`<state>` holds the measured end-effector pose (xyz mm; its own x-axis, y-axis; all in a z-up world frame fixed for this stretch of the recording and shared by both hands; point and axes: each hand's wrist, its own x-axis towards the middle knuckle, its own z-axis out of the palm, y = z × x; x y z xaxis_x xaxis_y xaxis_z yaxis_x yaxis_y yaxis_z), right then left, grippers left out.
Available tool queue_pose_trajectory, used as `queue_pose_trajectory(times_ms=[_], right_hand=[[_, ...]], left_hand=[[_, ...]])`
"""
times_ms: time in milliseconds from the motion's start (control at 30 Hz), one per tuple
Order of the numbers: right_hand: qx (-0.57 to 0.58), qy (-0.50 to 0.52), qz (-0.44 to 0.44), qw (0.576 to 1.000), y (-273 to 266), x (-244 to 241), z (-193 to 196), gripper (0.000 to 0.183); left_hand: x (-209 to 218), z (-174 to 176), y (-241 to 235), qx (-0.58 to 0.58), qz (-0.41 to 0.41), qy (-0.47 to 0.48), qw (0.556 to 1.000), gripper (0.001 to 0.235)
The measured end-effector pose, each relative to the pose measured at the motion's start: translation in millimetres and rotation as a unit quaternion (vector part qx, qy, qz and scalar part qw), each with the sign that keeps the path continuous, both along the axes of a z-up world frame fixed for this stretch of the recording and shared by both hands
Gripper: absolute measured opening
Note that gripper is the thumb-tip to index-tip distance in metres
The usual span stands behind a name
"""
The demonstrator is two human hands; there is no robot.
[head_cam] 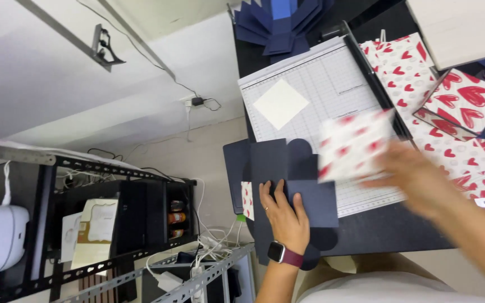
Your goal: The person cuts heart-patterned paper with a paper cutter, applies glue to the edges of a dark blue pre-cut box base, and adheres the patterned pieces to the flaps. The person repeats this process for multiple flaps, pressing each piece to secure it.
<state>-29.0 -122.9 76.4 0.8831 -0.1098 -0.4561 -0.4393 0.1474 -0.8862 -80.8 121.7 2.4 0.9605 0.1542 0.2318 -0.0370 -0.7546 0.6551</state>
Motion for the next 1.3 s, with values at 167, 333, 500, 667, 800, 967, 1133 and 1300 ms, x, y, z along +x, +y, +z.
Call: queue_pose_trajectory(times_ms=[167, 333, 500, 667, 800, 967, 1133, 1300], right_hand=[[0.149, 0.13, 0.083, 0.977, 88.8, -17.0, -40.5, 0.009], [0.078, 0.037, 0.117, 0.989, 79.8, -25.3, -70.7, 0.01], [0.027, 0.018, 0.134, 0.99, 67.3, -15.4, -68.8, 0.014], [-0.017, -0.025, 0.095, 0.995, 40.6, -8.3, -59.5, 0.007], [-0.036, -0.097, 0.039, 0.994, 19.5, 3.2, -46.1, 0.006], [-0.025, -0.14, 0.028, 0.989, 27.7, 11.0, -48.7, 0.009], [-0.117, -0.09, 0.06, 0.987, 44.7, 16.0, -66.1, 0.035], [-0.201, -0.052, 0.075, 0.975, 46.9, 12.7, -63.7, 0.029]], left_hand=[[30.8, 10.0, 32.9, 0.003, 0.012, -0.001, 1.0, 0.045], [128.4, 10.3, 110.8, -0.083, -0.128, 0.159, 0.975, 0.089], [182.1, -25.4, 156.5, -0.082, -0.181, 0.249, 0.948, 0.052], [175.1, 10.1, 143.0, -0.023, -0.234, 0.283, 0.93, 0.025], [178.4, 15.6, 118.9, -0.092, -0.265, 0.287, 0.916, 0.015], [191.6, -19.6, 82.9, -0.207, -0.217, 0.27, 0.915, 0.013], [159.1, -33.7, 51.7, -0.104, -0.183, 0.231, 0.95, 0.013], [102.9, 14.6, 49.1, -0.025, -0.141, 0.042, 0.989, 0.023]])
